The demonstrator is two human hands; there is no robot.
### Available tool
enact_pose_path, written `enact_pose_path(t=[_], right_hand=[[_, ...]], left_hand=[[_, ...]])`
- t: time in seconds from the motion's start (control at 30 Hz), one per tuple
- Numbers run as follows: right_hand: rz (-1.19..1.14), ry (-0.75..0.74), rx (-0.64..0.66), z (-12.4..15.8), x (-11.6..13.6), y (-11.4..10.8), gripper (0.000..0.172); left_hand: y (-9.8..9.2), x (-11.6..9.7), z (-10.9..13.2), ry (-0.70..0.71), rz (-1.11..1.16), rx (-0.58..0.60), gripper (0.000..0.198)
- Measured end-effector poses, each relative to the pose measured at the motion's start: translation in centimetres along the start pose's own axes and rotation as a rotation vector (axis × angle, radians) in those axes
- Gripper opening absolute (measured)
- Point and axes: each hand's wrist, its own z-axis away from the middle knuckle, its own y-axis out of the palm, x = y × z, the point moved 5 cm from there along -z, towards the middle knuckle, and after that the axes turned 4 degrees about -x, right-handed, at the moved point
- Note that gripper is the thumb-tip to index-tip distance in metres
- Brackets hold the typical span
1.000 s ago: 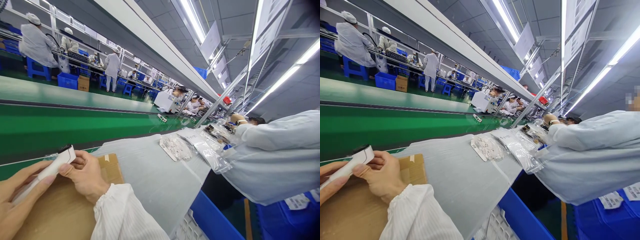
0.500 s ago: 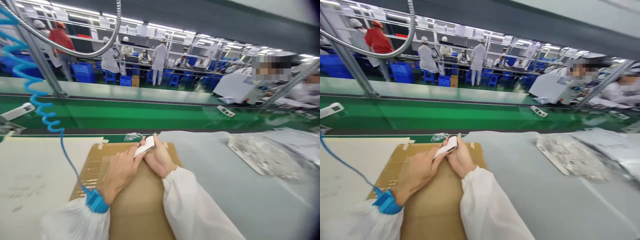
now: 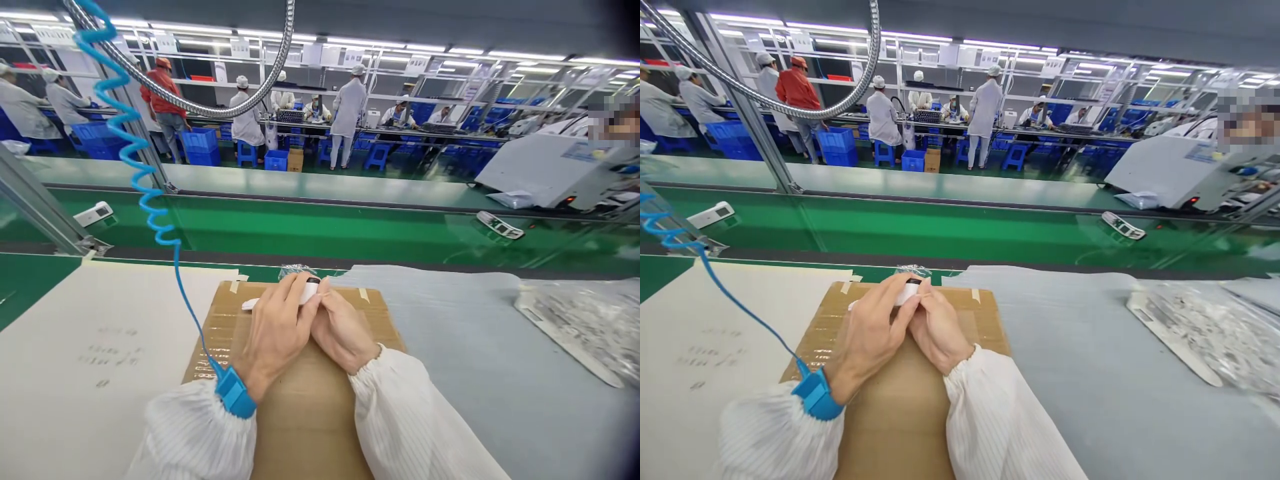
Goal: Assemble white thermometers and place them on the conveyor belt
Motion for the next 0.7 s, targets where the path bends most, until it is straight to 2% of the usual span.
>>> enact_pose_path(t=[0.1,0.17,0.23,0.3,0.37,0.4,0.53,0.63,0.7], right_hand=[[0.012,0.020,0.014,-0.3,0.0,-0.4,0.029],[0.042,-0.037,-0.018,-0.8,0.5,-1.2,0.032],[0.094,-0.129,-0.132,-1.5,1.3,-2.7,0.029],[0.135,-0.185,-0.262,-2.0,1.9,-4.2,0.027],[0.146,-0.188,-0.322,-2.4,2.1,-5.2,0.027],[0.148,-0.188,-0.321,-2.5,2.1,-5.4,0.028],[0.203,-0.194,-0.255,-2.7,2.1,-5.3,0.039],[0.228,-0.191,-0.241,-2.9,1.9,-5.2,0.047],[0.230,-0.197,-0.253,-2.9,1.8,-5.3,0.047]], left_hand=[[0.5,1.3,0.1,-0.050,-0.010,0.132,0.041],[0.6,3.0,0.2,-0.154,-0.065,0.262,0.046],[0.0,5.2,-0.1,-0.302,-0.092,0.362,0.045],[-0.9,7.5,-1.4,-0.434,-0.021,0.409,0.042],[-2.0,9.7,-3.6,-0.537,0.073,0.402,0.043],[-2.6,11.0,-4.9,-0.577,0.048,0.374,0.043],[-4.0,15.6,-10.2,-0.640,-0.285,0.244,0.049],[-3.8,17.6,-11.8,-0.702,-0.435,0.235,0.050],[-3.6,17.5,-11.6,-0.713,-0.508,0.237,0.047]])
